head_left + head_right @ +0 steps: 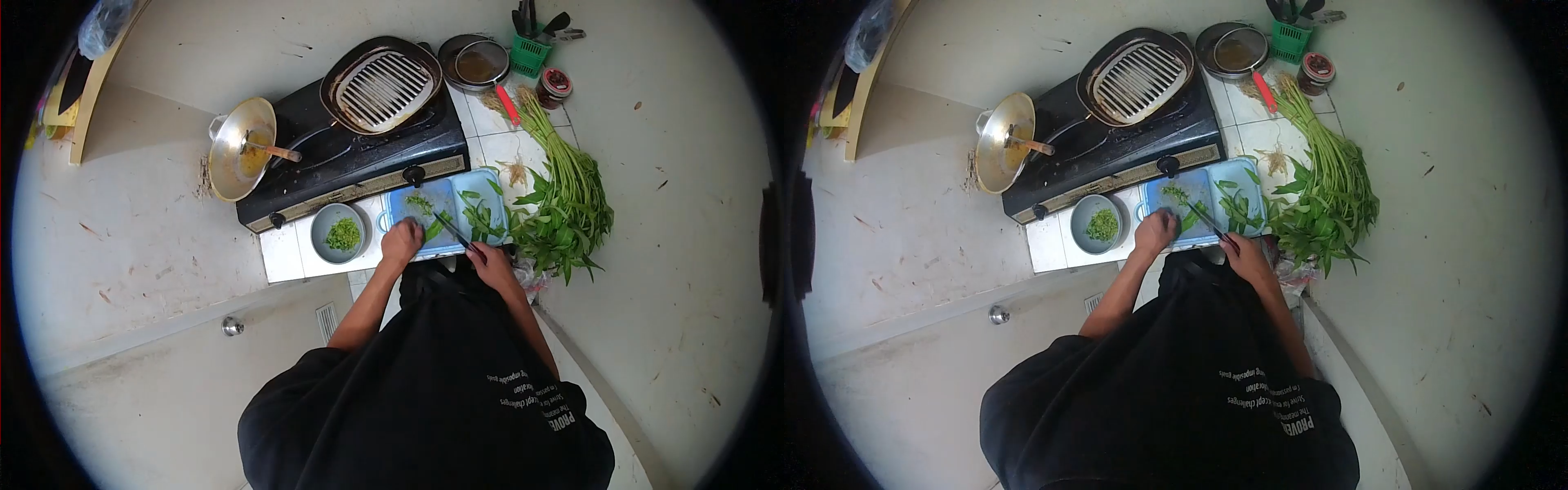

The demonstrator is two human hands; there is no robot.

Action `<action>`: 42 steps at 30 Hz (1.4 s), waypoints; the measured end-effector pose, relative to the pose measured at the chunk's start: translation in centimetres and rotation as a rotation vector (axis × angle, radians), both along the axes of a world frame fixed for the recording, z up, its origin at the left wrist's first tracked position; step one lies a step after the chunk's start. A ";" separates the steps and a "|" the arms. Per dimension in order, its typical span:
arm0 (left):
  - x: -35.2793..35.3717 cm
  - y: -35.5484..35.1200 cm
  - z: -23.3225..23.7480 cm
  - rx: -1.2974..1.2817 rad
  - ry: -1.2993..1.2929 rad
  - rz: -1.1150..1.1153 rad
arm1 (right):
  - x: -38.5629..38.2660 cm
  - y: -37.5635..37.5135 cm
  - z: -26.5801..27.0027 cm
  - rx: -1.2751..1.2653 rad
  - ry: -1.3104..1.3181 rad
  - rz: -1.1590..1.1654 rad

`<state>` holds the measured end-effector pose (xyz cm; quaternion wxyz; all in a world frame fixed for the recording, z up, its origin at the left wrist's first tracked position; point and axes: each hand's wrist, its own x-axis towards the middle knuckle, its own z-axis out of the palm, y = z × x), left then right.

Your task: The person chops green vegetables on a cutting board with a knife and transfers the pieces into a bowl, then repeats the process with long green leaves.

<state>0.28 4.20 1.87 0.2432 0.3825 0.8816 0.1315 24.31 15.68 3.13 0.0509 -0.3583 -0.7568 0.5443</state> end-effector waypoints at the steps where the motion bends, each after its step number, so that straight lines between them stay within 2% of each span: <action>1: 0.0 1.1 0.1 0.079 -0.019 0.005 | 0.2 -0.2 -0.3 0.023 0.070 -0.072; 4: 1.0 5.7 -0.1 0.181 -0.074 -0.002 | 1.2 -0.1 -1.2 0.086 0.134 -0.239; 6: 2.4 8.7 0.7 0.168 -0.190 -0.147 | 1.8 0.2 -1.4 0.122 0.130 -0.332; 7: 3.2 10.0 0.7 0.169 -0.192 -0.150 | 2.1 0.5 -1.1 0.119 0.170 -0.426; 9: 5.0 12.4 0.6 0.123 -0.137 -0.246 | 2.9 1.1 -1.0 0.098 0.232 -0.575; 10: 5.6 13.5 -0.2 0.124 -0.141 -0.254 | 3.5 1.5 -1.0 0.101 0.229 -0.582; 12: 6.6 14.8 -1.5 -0.012 0.020 -0.273 | 4.6 2.2 -0.6 0.066 0.190 -0.610; 16: 7.7 15.4 -3.6 -0.030 0.042 -0.302 | 5.3 2.1 0.2 -0.036 0.302 -0.748; 19: 7.3 16.0 -5.1 -0.025 -0.069 -0.276 | 5.7 2.0 0.0 0.048 0.305 -0.730; 21: 6.4 15.8 -5.6 0.091 -0.323 -0.192 | 5.9 1.8 -0.3 0.087 0.287 -0.723; 23: 5.5 16.0 -5.6 0.139 -0.339 -0.197 | 5.9 1.6 -0.6 0.127 0.272 -0.713; 26: 4.3 16.1 -4.6 0.207 -0.373 -0.184 | 5.8 1.7 -1.4 0.013 0.219 -0.717; 29: 3.6 15.9 -4.3 0.268 -0.433 -0.241 | 5.5 1.9 -1.7 0.083 0.239 -0.699; 34: 3.5 15.6 -4.6 0.330 -0.573 -0.163 | 5.1 2.6 -0.5 0.101 0.152 -0.663; 37: 3.2 15.2 -4.2 0.345 -0.474 -0.203 | 4.8 2.7 -1.3 0.177 0.158 -0.645; 40: 3.0 14.8 -3.2 0.427 -0.515 -0.197 | 4.8 2.9 -2.2 0.134 0.163 -0.623; 42: 2.0 14.3 -2.3 0.387 -0.519 -0.234 | 4.8 2.9 -2.1 0.157 0.176 -0.614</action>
